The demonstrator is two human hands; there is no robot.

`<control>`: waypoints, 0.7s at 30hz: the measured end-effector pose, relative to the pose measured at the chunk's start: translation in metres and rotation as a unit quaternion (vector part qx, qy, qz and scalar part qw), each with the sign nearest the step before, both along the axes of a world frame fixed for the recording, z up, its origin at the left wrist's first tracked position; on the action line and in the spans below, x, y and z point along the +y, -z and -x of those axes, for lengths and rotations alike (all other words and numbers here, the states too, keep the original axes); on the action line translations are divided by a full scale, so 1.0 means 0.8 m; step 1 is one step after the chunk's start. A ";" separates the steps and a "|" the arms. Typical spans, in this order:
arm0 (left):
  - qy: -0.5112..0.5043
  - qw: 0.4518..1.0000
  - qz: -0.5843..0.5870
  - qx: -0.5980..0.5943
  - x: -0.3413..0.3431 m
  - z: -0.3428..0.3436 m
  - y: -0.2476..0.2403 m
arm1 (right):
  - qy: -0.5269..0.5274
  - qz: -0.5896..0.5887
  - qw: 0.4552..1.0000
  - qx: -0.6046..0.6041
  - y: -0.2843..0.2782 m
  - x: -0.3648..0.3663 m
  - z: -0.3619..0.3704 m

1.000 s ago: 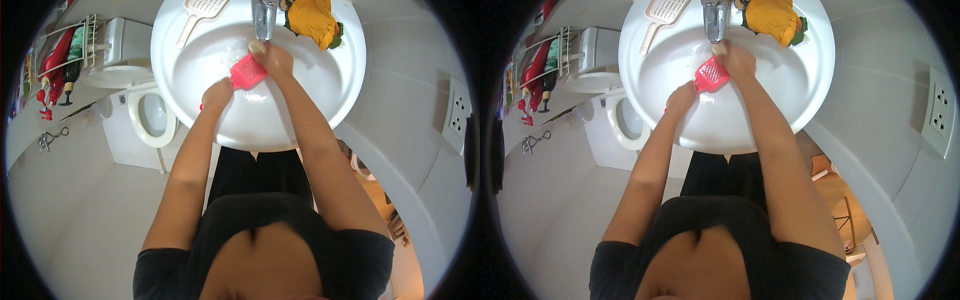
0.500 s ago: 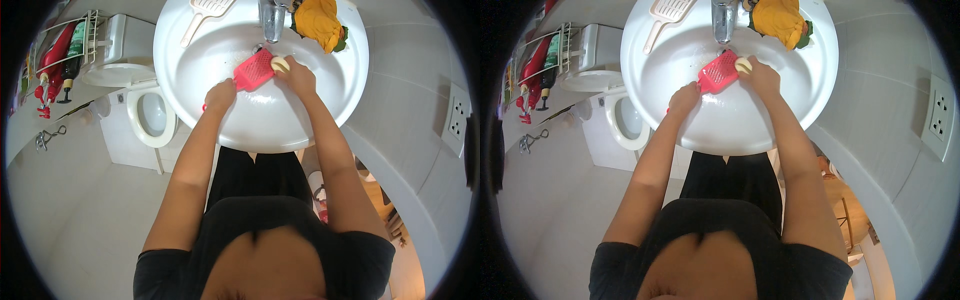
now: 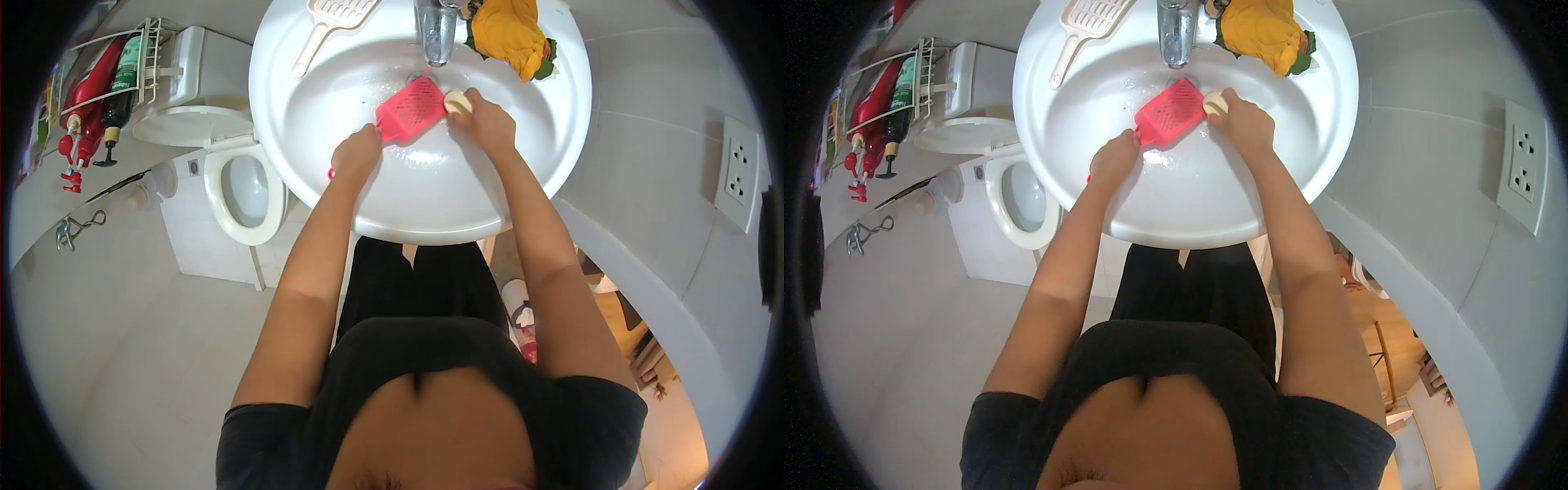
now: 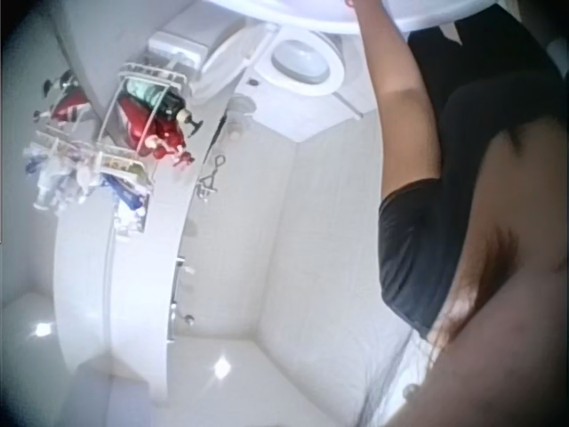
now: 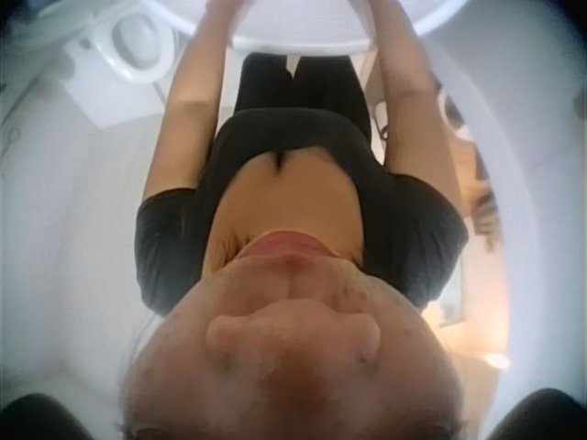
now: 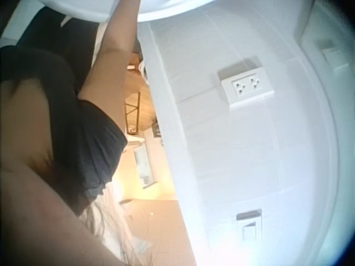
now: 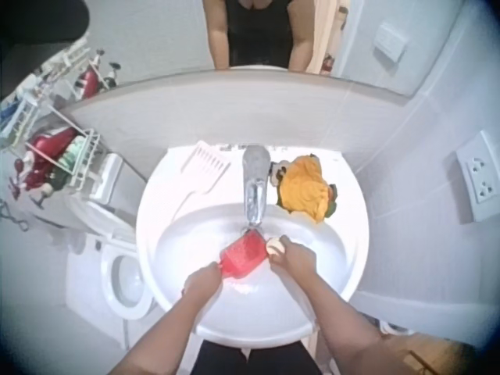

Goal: The person sweeps the bathroom floor with a broom and dustpan, empties a dustpan into a trash bag, and then scrubs a toilet and washes a brush in the sink.

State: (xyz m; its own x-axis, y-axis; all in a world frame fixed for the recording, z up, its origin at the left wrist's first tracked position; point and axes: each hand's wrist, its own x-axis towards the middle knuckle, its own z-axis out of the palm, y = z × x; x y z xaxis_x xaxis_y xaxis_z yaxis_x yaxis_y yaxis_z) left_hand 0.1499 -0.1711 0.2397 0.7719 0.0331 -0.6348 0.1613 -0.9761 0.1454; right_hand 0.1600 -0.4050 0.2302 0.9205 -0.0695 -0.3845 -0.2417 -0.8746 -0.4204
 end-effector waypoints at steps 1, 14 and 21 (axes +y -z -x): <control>-0.013 1.000 0.005 -0.012 0.002 0.002 -0.001 | 0.010 0.011 1.000 -0.001 -0.005 0.002 -0.004; -0.018 0.999 -0.023 0.020 0.000 0.003 -0.006 | 0.124 -0.113 0.986 -0.001 0.013 0.052 -0.051; -0.009 0.999 -0.028 0.026 -0.001 0.000 -0.004 | 0.094 -0.134 0.982 -0.098 0.016 0.077 -0.043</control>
